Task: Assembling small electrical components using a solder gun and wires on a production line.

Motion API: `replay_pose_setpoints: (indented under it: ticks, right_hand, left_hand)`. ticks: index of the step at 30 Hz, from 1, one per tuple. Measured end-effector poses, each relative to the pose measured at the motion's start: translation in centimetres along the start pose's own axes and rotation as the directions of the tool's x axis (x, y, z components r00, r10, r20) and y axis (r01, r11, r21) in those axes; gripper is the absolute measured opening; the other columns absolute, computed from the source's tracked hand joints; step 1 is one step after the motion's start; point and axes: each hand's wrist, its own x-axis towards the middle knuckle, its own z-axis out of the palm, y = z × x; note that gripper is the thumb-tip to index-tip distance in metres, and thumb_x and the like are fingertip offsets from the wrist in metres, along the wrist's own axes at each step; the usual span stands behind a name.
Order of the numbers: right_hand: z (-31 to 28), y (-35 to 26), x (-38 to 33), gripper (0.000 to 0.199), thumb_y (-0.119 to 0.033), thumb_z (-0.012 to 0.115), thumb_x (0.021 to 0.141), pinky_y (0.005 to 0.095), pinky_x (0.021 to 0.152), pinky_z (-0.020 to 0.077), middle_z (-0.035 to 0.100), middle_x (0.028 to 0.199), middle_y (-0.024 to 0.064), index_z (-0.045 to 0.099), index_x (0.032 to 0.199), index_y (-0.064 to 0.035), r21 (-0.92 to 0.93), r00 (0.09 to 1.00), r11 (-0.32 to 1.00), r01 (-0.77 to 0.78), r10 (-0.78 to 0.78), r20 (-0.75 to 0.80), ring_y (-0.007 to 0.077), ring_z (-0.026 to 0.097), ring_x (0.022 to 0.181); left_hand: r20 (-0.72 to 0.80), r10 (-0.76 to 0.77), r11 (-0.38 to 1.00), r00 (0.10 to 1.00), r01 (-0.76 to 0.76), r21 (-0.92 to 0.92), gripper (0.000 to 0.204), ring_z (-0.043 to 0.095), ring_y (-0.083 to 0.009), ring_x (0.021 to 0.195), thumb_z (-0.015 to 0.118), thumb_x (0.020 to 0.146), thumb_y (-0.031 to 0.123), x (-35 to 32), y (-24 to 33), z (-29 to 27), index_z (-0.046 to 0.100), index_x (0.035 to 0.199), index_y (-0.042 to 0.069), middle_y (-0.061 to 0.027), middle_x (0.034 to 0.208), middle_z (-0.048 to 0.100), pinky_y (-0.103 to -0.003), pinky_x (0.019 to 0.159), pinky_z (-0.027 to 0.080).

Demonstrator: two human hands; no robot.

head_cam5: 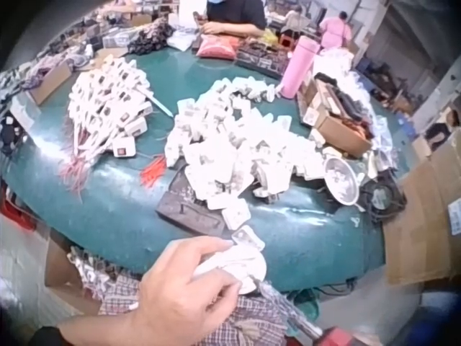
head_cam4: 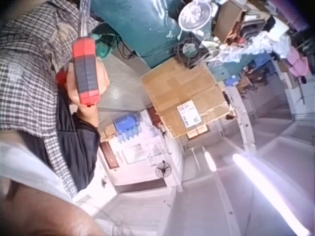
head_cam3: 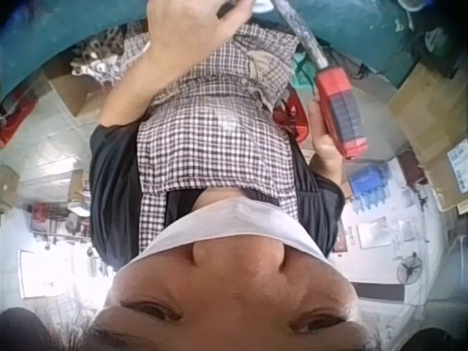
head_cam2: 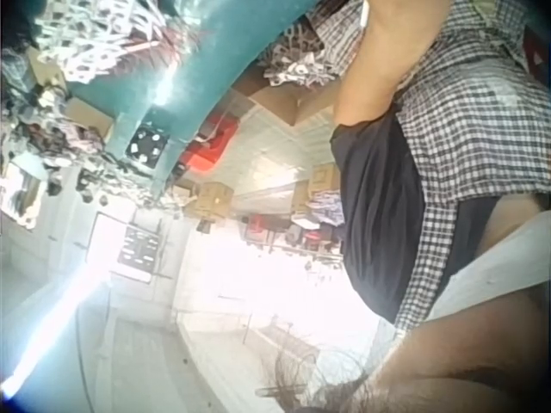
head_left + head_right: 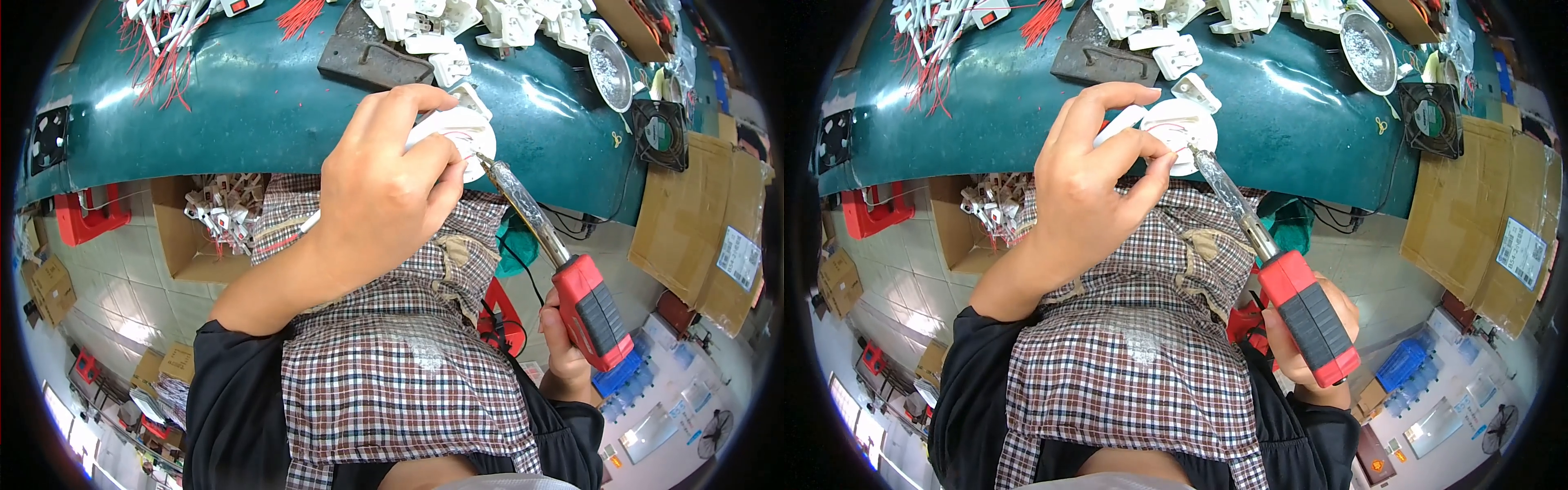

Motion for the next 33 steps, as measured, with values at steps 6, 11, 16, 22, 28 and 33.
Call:
replay_pose_setpoints:
  ticks: [6,11,16,22,28,33]
  right_hand:
    - [-0.1,-0.2,0.4,0.021,-0.002,0.076,0.071,0.0366,0.066,0.0551,0.065,0.082,0.0117,0.069,0.090,-0.0012,0.013,1.000,1.000,-0.001,0.002,-0.006,0.0294,0.067,0.069]
    - [-0.4,-1.2,1.4,0.020,0.000,0.075,0.071,0.0351,0.064,0.0533,0.065,0.081,0.0121,0.067,0.089,-0.0003,0.057,1.000,0.998,-0.003,0.003,-0.001,0.0282,0.066,0.067]
    - [-1.5,-2.6,3.1,0.022,0.001,0.076,0.070,0.0322,0.061,0.0512,0.063,0.076,0.0128,0.065,0.088,0.0016,-0.073,0.984,0.983,0.166,-0.160,0.084,0.0282,0.065,0.064]
    - [-1.9,-2.6,3.4,0.025,0.000,0.077,0.067,0.0320,0.059,0.0508,0.064,0.077,0.0129,0.065,0.089,0.0015,-0.138,0.973,0.966,0.217,-0.203,0.109,0.0282,0.065,0.064]
    - [-1.8,-2.5,2.8,0.026,0.003,0.076,0.067,0.0324,0.058,0.0504,0.064,0.076,0.0129,0.065,0.090,0.0013,-0.062,0.983,0.981,0.183,-0.183,0.013,0.0277,0.066,0.063]
    - [-1.8,-2.3,3.4,0.024,0.003,0.076,0.068,0.0324,0.057,0.0500,0.064,0.075,0.0130,0.065,0.089,0.0015,-0.098,0.972,0.968,0.229,-0.222,0.078,0.0273,0.065,0.062]
  left_hand:
    - [0.019,0.010,1.000,1.000,-0.010,-0.015,0.014,0.065,-0.0292,0.101,0.081,0.070,0.004,0.1,-0.1,-0.1,0.070,0.078,0.006,-0.0099,0.117,0.067,-0.037,0.081,0.053]
    - [0.039,0.018,1.000,0.999,-0.017,-0.017,0.014,0.065,-0.0292,0.103,0.081,0.070,0.004,0.2,-0.3,-0.2,0.070,0.079,0.006,-0.0100,0.119,0.066,-0.037,0.082,0.053]
    - [0.069,0.041,0.999,0.997,-0.038,-0.037,0.014,0.064,-0.0295,0.103,0.081,0.071,0.004,0.4,-0.5,-0.4,0.071,0.081,0.005,-0.0112,0.121,0.065,-0.038,0.083,0.053]
    - [0.088,0.043,0.998,0.995,-0.039,-0.049,0.014,0.064,-0.0301,0.104,0.081,0.072,0.005,0.4,-0.7,-0.5,0.071,0.082,0.004,-0.0119,0.121,0.065,-0.039,0.085,0.053]
    - [0.104,0.044,0.997,0.994,-0.037,-0.067,0.013,0.064,-0.0304,0.105,0.080,0.073,0.004,0.5,-0.6,-0.8,0.071,0.082,0.004,-0.0120,0.122,0.064,-0.039,0.086,0.053]
    - [0.117,0.039,0.997,0.992,-0.031,-0.069,0.012,0.064,-0.0304,0.106,0.080,0.073,0.004,0.5,-0.7,-0.8,0.071,0.083,0.004,-0.0119,0.122,0.064,-0.039,0.087,0.053]
